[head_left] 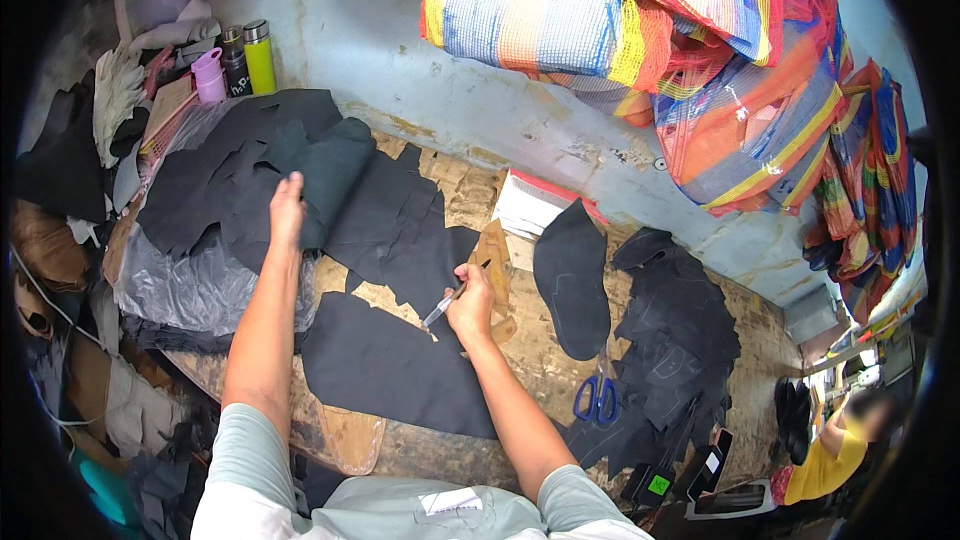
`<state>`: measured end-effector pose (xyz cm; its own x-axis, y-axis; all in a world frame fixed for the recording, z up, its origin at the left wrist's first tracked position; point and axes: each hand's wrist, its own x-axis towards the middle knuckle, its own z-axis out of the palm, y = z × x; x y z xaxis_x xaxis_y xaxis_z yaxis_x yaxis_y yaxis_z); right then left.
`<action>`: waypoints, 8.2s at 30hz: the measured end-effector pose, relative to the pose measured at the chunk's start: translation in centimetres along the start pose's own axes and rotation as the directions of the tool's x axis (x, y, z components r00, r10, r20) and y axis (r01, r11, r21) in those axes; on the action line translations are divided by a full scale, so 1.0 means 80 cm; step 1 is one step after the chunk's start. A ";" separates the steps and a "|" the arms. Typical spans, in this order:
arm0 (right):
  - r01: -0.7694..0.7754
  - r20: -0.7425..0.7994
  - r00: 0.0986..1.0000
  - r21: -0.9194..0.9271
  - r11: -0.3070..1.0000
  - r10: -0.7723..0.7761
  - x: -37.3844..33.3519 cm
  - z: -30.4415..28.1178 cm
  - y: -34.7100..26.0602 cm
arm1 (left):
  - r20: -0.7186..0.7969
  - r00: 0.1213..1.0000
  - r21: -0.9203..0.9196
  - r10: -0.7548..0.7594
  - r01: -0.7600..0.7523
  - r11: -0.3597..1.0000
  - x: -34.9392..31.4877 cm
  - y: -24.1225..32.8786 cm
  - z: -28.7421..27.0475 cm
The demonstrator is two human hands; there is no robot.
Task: The person places cardboard templates on black fabric pieces and traces their outlines with a white marker. They handle multiple templates and fabric pieces, repositioning them as needed, and leave the marked fabric on the work surface.
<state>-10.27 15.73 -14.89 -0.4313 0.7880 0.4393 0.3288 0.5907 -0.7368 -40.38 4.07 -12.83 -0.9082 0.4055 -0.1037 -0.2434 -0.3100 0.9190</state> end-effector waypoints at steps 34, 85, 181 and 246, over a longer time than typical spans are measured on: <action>-0.435 0.186 0.900 0.442 0.784 0.395 -0.080 -0.136 0.006 | 0.568 0.820 0.629 -0.077 -0.371 0.683 -0.358 0.007 0.004; 0.329 0.459 0.823 0.098 0.939 -0.336 -0.151 -0.064 -0.059 | 0.647 0.761 0.751 0.048 -0.625 -0.213 -0.110 0.012 0.039; -0.162 -0.225 0.967 -0.167 0.973 0.122 -0.171 -0.186 0.038 | 0.881 0.225 0.297 -0.416 -0.948 0.116 -0.410 -0.086 0.136; 0.139 -0.395 0.915 0.503 0.853 0.084 -0.091 -0.334 -0.108 | 0.502 0.862 -0.117 0.066 -0.008 0.993 -0.348 0.139 0.048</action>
<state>12.44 9.51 2.04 -0.0349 0.8390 0.5430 -0.2019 0.5262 -0.8260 -16.48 -7.34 1.71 -0.6283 0.7609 0.1622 -0.2741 -0.4116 0.8691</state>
